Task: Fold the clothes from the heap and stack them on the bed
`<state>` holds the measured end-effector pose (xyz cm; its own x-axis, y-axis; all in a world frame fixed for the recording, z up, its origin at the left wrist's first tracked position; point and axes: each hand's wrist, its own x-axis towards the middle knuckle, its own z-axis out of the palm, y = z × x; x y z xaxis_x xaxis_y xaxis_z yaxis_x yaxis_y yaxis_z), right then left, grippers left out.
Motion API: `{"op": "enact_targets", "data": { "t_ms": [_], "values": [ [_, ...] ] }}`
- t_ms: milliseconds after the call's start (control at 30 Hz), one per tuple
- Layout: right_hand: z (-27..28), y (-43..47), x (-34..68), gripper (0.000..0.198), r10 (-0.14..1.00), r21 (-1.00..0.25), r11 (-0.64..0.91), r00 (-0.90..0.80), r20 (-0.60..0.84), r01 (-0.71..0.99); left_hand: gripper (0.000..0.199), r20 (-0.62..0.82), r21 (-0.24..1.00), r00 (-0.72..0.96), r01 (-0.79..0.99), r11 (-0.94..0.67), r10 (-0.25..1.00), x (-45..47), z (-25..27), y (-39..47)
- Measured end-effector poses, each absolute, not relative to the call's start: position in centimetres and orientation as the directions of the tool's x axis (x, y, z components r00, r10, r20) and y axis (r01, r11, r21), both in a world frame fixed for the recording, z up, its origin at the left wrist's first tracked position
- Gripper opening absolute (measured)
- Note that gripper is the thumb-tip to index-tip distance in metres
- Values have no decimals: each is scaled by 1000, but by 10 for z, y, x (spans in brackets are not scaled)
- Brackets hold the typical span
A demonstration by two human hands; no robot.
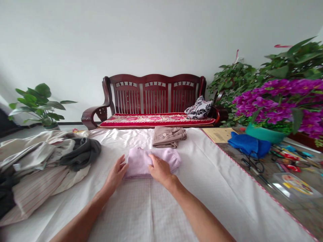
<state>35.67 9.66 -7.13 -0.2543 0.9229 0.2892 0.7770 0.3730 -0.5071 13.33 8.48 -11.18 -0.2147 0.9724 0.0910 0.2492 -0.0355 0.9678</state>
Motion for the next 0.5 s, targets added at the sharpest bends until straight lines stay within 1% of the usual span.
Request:
{"op": "enact_targets", "data": {
  "t_ms": [67,133,200,267,300,367,433,500],
  "values": [
    [-72,92,360,40,910,-407,380,-257,325,831,68,34,975,-227,220,18,973,131,-107,88],
    [-72,87,362,36,883,-340,405,-266,387,849,68,-22,979,-241,189,70,970,129,-101,91],
    [-72,84,364,32,865,-311,433,-293,406,846,68,-94,982,-248,135,131,964,129,-92,93],
    [-75,84,367,31,873,-312,439,-319,368,842,64,-203,975,-205,45,216,957,131,-82,95],
    [-77,84,369,32,878,-321,441,-330,346,838,58,-260,965,-150,-14,261,954,133,-76,95],
    [-81,85,375,35,881,-343,450,-345,325,825,41,-344,930,-18,-143,338,939,140,-64,96],
    [-82,84,381,32,876,-337,459,-356,325,822,26,-363,895,66,-253,368,929,151,-51,97],
    [-81,82,387,25,868,-295,470,-376,324,832,21,-337,886,75,-312,343,939,166,-39,98]
  ]
}}
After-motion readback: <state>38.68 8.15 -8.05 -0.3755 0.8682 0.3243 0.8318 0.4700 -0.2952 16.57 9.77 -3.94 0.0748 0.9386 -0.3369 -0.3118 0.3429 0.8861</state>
